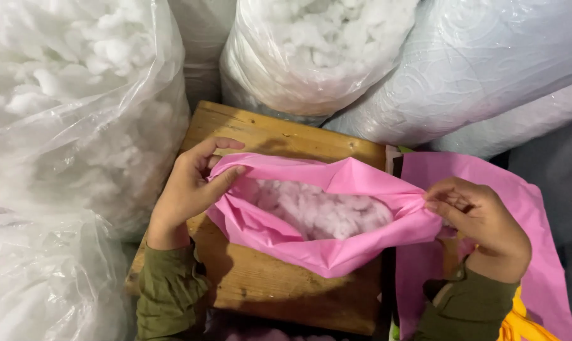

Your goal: Cleaning a pink pillowcase with a lint roller and then stuffing it with white fiberfill from large storage bags.

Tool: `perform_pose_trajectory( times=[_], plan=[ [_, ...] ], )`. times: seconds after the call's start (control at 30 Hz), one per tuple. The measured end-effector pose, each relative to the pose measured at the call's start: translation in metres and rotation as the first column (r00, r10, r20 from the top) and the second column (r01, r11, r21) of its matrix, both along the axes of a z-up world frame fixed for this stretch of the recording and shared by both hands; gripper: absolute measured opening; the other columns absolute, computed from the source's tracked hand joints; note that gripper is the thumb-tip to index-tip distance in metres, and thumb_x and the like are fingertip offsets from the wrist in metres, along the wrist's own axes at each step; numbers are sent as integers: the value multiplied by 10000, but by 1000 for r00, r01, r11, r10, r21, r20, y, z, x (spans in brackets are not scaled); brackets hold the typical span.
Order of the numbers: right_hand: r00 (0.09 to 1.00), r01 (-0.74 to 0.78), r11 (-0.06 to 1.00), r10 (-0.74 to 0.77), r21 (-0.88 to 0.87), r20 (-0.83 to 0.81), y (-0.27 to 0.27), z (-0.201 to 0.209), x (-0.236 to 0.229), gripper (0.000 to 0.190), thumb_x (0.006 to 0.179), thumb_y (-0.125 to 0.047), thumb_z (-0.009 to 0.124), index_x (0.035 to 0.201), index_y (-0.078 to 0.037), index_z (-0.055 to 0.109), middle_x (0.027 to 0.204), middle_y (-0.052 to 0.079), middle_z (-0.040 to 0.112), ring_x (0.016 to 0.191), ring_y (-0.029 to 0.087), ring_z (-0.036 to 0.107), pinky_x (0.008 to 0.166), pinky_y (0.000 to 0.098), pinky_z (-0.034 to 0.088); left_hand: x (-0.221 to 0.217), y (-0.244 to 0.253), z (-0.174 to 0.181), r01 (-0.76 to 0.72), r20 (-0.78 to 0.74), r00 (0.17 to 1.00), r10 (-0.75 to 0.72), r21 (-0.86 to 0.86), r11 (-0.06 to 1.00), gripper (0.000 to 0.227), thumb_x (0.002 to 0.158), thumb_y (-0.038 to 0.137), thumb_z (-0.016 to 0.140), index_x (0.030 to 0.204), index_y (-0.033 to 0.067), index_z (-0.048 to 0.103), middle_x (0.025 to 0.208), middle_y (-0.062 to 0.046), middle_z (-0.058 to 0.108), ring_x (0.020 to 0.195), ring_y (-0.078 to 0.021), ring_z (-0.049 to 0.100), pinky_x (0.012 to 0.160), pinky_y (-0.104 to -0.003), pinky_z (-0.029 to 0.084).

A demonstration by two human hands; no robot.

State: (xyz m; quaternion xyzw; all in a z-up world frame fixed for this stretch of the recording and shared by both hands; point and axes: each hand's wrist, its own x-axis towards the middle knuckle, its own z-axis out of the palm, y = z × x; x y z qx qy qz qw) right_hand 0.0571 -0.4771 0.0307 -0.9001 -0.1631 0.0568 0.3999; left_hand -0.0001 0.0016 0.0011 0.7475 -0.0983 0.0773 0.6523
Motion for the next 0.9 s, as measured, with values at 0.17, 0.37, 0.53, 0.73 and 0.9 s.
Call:
perform_pose_trajectory(
  times=[0.17, 0.37, 0.53, 0.73, 0.9],
  plan=[
    [980, 196, 915, -194, -352, 41, 34, 21, -23, 430, 706, -269, 888, 1103, -128, 802, 905, 30, 771, 859, 113, 698, 903, 255, 565, 5, -2, -12, -222, -25, 949, 314, 655, 722, 796, 698, 397, 880, 1392, 163, 569, 824, -57, 729, 781, -259, 697, 701, -427, 514],
    [884, -447, 828, 467, -338, -24, 100, -19, -18, 131, 927, -172, 651, 915, -132, 775, 880, 96, 758, 870, 332, 738, 835, 444, 591, 2, -87, -29, -29, 522, 829, -198, 395, 918, 143, 933, 187, 751, 880, 56, 731, 861, -139, 626, 830, -331, 681, 711, -366, 563],
    [833, -543, 752, 540, -373, -125, 141, -58, 1, 391, 814, -118, 730, 1203, -104, 695, 1231, 187, 619, 1121, 411, 642, 1002, 478, 512, 30, -120, -165, -80, 240, 921, -308, 888, 452, 170, 869, 173, 714, 1024, 162, 783, 956, -50, 710, 981, -255, 645, 887, -457, 474],
    [983, -176, 752, 96, -636, -158, 111, -32, 10, 723, 638, -562, 824, 1258, -222, 672, 1146, 141, 738, 1132, 351, 697, 988, 460, 542, 19, -76, -73, 525, -373, 845, -383, 709, 470, 300, 831, 157, 696, 1104, 73, 790, 1155, -224, 714, 1122, -418, 667, 971, -456, 528],
    [1000, -28, 663, 9, -748, -30, 109, 0, -14, 565, 639, -588, 836, 973, -138, 770, 908, 116, 786, 961, 328, 757, 847, 447, 599, 4, -82, -10, 596, -160, 794, -586, 388, 703, 472, 767, 132, 737, 1222, 7, 724, 1237, -304, 692, 1164, -514, 644, 996, -549, 527]
  ],
)
